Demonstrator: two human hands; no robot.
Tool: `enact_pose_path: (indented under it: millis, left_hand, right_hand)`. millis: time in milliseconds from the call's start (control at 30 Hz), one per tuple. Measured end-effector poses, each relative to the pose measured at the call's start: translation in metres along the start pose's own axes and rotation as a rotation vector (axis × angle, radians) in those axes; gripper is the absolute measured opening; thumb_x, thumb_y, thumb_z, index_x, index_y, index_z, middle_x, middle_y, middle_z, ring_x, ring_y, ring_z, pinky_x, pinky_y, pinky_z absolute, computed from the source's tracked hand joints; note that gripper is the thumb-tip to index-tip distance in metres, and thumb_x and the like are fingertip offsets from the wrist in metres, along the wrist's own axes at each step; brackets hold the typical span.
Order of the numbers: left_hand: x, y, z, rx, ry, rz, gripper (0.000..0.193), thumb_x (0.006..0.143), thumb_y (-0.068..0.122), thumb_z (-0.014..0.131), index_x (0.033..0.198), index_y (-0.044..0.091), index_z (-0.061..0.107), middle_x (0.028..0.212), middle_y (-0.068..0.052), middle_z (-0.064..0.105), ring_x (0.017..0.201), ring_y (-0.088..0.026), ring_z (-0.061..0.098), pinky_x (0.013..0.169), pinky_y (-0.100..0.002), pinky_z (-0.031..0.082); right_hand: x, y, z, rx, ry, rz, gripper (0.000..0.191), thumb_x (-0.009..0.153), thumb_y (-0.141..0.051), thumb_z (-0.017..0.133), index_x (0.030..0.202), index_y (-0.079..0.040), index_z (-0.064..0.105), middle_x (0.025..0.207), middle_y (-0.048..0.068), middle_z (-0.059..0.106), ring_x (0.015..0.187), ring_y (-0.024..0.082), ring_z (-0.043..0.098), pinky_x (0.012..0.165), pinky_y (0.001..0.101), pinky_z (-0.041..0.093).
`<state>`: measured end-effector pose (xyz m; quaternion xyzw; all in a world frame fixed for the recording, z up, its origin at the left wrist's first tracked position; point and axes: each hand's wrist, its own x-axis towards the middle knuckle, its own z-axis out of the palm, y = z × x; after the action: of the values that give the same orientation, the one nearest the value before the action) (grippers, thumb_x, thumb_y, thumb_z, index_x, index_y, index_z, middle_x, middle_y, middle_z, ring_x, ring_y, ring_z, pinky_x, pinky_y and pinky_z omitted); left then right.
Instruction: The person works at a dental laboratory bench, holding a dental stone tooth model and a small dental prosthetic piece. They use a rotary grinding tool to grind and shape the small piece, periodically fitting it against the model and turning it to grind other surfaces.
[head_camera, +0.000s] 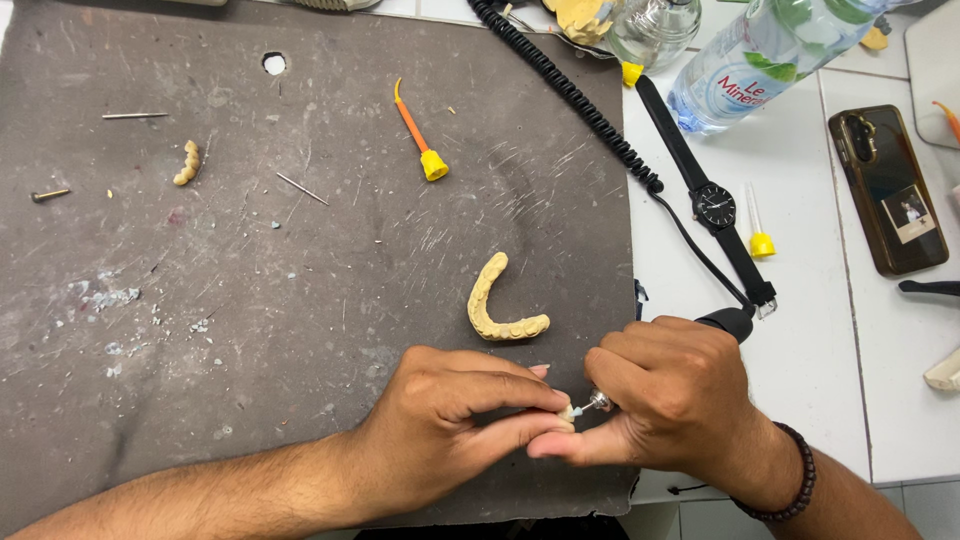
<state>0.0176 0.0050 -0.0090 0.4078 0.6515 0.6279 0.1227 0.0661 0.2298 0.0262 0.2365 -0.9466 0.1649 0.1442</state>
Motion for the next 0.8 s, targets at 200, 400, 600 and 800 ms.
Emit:
enact_pose_path:
  millis: [200,400,600,800]
  left_hand:
    - [-0.0005,-0.0001,0.0001,0.002,0.014,0.018,0.016,0.089,0.007,0.082,0.103,0.003,0.076,0.094,-0.009,0.079,0.085,-0.018,0.080,0.102,-0.033,0.065]
    - [-0.0007,0.0000,0.0005,-0.007,0.018,0.006,0.016,0.089,0.007,0.083,0.103,0.003,0.077,0.095,-0.009,0.079,0.087,-0.018,0.081,0.100,-0.033,0.066]
    - [-0.0010,-0.0004,0.0002,-0.007,0.021,0.017,0.016,0.089,0.006,0.082,0.104,0.003,0.076,0.096,-0.010,0.079,0.088,-0.019,0.081,0.103,-0.033,0.065]
    - [-0.0008,-0.0003,0.0007,-0.019,0.017,0.013,0.015,0.089,0.006,0.082,0.103,0.003,0.076,0.095,-0.009,0.079,0.082,-0.017,0.080,0.106,-0.035,0.064]
  right_hand:
    - [0.0016,-0.0004,-0.0023,-0.009,0.020,-0.012,0.075,0.062,-0.080,0.076,0.050,-0.014,0.043,0.044,-0.001,0.037,0.037,0.014,0.041,0.035,0.0318,0.033]
    - [0.0026,-0.0010,-0.0032,-0.016,0.018,0.005,0.076,0.060,-0.079,0.077,0.050,-0.013,0.043,0.044,0.000,0.038,0.036,0.015,0.041,0.034,0.0326,0.033]
    - [0.0023,-0.0012,-0.0027,-0.013,0.007,0.002,0.075,0.061,-0.079,0.077,0.050,-0.013,0.043,0.044,-0.001,0.039,0.036,0.015,0.042,0.034,0.0325,0.034]
    - [0.0011,-0.0014,-0.0020,-0.005,0.008,0.011,0.074,0.060,-0.078,0.078,0.049,-0.013,0.043,0.042,-0.001,0.038,0.034,0.014,0.041,0.033,0.0321,0.033]
